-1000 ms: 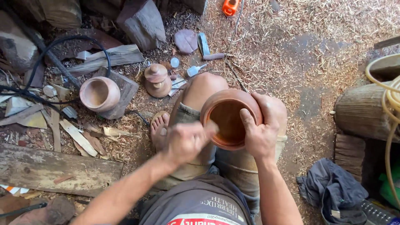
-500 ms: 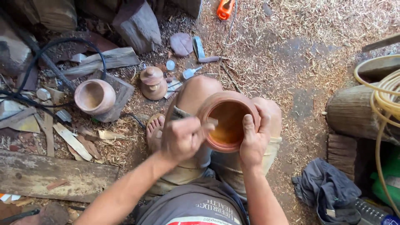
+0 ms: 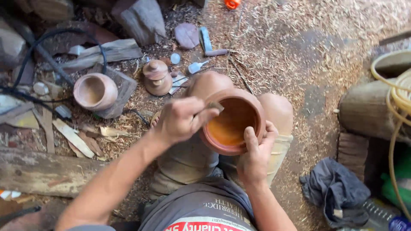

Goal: Sanding a small wooden bowl by hand to smooth its interior and exterior surfaces

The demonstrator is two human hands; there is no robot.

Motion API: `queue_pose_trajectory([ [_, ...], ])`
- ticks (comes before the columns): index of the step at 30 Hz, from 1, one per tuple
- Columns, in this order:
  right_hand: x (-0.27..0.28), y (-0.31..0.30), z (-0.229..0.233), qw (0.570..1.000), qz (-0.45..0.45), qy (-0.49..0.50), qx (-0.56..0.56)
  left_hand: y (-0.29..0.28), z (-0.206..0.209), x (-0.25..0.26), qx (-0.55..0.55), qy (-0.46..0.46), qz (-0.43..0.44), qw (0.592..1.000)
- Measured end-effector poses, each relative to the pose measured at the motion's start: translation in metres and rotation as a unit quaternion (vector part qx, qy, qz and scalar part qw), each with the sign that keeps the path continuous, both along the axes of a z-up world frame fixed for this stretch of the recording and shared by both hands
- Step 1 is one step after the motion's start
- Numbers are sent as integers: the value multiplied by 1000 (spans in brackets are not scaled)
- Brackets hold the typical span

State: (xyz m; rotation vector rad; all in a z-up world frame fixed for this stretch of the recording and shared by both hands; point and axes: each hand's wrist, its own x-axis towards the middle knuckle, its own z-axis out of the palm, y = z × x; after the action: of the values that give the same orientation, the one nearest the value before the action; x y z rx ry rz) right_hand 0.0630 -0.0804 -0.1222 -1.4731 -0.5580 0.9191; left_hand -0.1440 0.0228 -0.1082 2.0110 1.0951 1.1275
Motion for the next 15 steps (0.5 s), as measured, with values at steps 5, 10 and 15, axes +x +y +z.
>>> queue_pose_trajectory([
  [5,60,17,-17,980,194,-35,-38,33,12,-23,-111,56,-117,985],
  [10,11,69,56,958,266,-72,-73,36,15,-14,-94,71,-108,987],
  [15,3,70,43,973,203,-94,-60,-6,3,-17,-105,62,-35,992],
])
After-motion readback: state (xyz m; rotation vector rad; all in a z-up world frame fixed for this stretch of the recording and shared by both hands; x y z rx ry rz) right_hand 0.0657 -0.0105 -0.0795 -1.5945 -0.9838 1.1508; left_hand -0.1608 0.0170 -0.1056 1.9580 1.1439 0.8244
